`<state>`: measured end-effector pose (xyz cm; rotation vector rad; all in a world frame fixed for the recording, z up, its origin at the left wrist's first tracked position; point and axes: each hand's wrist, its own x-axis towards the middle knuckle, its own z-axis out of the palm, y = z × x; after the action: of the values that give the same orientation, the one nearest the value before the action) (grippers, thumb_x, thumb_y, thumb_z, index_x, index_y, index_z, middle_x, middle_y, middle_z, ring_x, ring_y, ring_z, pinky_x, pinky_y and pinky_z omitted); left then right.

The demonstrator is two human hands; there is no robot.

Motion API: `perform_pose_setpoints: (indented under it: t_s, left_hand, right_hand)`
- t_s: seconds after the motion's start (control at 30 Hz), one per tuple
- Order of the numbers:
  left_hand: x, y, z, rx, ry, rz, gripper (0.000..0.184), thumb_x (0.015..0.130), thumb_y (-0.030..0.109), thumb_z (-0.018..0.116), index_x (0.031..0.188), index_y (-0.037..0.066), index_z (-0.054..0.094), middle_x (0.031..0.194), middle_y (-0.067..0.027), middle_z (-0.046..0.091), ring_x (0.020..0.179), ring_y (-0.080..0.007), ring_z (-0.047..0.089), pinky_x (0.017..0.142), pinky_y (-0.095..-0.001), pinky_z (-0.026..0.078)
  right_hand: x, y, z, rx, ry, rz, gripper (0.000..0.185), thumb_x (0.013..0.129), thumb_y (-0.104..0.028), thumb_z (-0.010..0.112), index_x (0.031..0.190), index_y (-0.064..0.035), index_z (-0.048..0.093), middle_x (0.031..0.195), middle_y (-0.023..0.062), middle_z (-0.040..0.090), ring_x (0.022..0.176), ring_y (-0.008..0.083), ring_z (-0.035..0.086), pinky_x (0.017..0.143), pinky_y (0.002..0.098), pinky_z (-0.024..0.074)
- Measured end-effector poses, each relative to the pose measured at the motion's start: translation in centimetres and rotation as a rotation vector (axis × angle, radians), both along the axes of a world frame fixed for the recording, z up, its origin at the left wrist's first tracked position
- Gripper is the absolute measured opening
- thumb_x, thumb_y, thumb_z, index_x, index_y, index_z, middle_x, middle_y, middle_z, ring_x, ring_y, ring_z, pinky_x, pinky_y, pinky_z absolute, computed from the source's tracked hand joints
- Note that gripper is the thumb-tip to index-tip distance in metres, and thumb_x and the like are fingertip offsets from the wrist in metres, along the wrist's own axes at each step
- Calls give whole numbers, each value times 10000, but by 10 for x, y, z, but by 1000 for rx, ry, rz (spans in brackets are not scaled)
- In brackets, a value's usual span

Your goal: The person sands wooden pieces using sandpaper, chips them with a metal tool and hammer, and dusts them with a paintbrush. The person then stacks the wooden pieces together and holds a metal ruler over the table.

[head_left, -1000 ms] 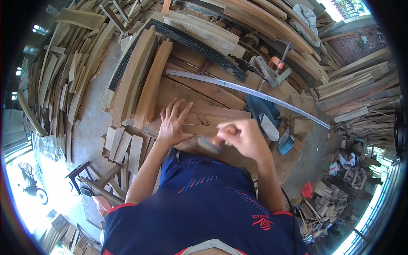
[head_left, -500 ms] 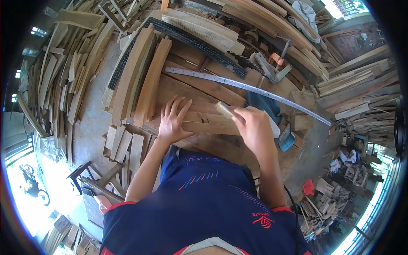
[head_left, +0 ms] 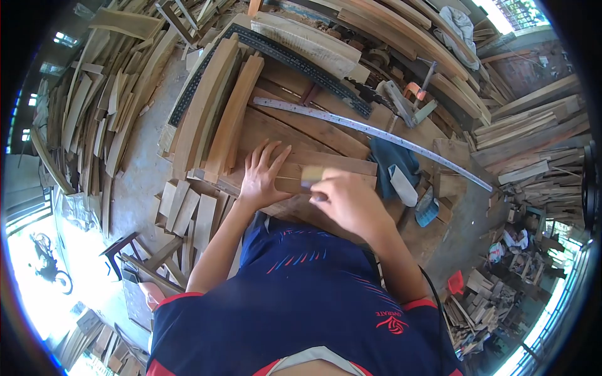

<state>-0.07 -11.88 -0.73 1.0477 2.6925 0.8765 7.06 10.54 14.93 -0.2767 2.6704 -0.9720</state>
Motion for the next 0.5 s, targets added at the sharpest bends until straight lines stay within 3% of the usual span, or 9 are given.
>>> perform_pose_setpoints:
  t_s: [0.07,0.17,0.27,0.3,0.4,0.47,0.5]
  left_hand:
    - [-1,-2,9,3,-1,-18,1191,560,437,961,1615,223,449,1617,-137,385,1549,-434,263,1202,-633,291]
    - [1,4,62,71,92,-81,965,650,386,929,1518,186,558,1479,-165,549,1429,-417,468,1133,-576,404]
    - [12,6,51,234,-300,-257,615,739,304,875,1297,134,682,1212,-164,699,1160,-397,658,955,-515,531]
    - [13,15,68,254,-308,-253,327,810,224,817,1085,85,707,946,-165,728,893,-402,701,791,-501,562]
    - [6,22,67,32,-368,-322,267,833,210,803,1039,71,706,914,-187,720,874,-403,703,776,-519,563]
    - [-9,23,63,64,-243,-253,210,885,197,774,1073,105,747,911,-155,763,860,-375,732,749,-488,556]
    - [-19,19,58,119,-204,-219,202,892,199,766,1076,115,759,923,-145,770,865,-359,737,754,-478,555]
  right_hand:
    - [-3,-6,8,-37,-26,0,176,889,-169,799,956,-8,783,888,166,670,854,382,671,773,467,532]
    - [-6,-2,6,-111,6,-9,169,874,-140,813,981,-10,797,869,160,678,806,354,676,738,436,539]
    - [-12,5,5,-225,-36,-31,182,862,-99,827,1015,-4,801,876,144,707,772,296,696,698,388,560]
    - [-14,7,4,-257,-46,-24,180,863,-88,829,1016,3,800,886,136,719,768,271,705,690,370,569]
    - [-18,14,-4,-430,-87,-114,213,891,-73,820,1071,34,781,923,129,753,802,208,737,723,324,606]
    - [-16,15,-20,-599,-87,-275,243,894,-71,821,1103,44,771,916,134,757,803,202,745,754,314,612]
    - [-15,20,-36,-489,-126,-333,431,881,-171,847,1241,30,721,1095,190,749,1029,280,742,924,379,595]
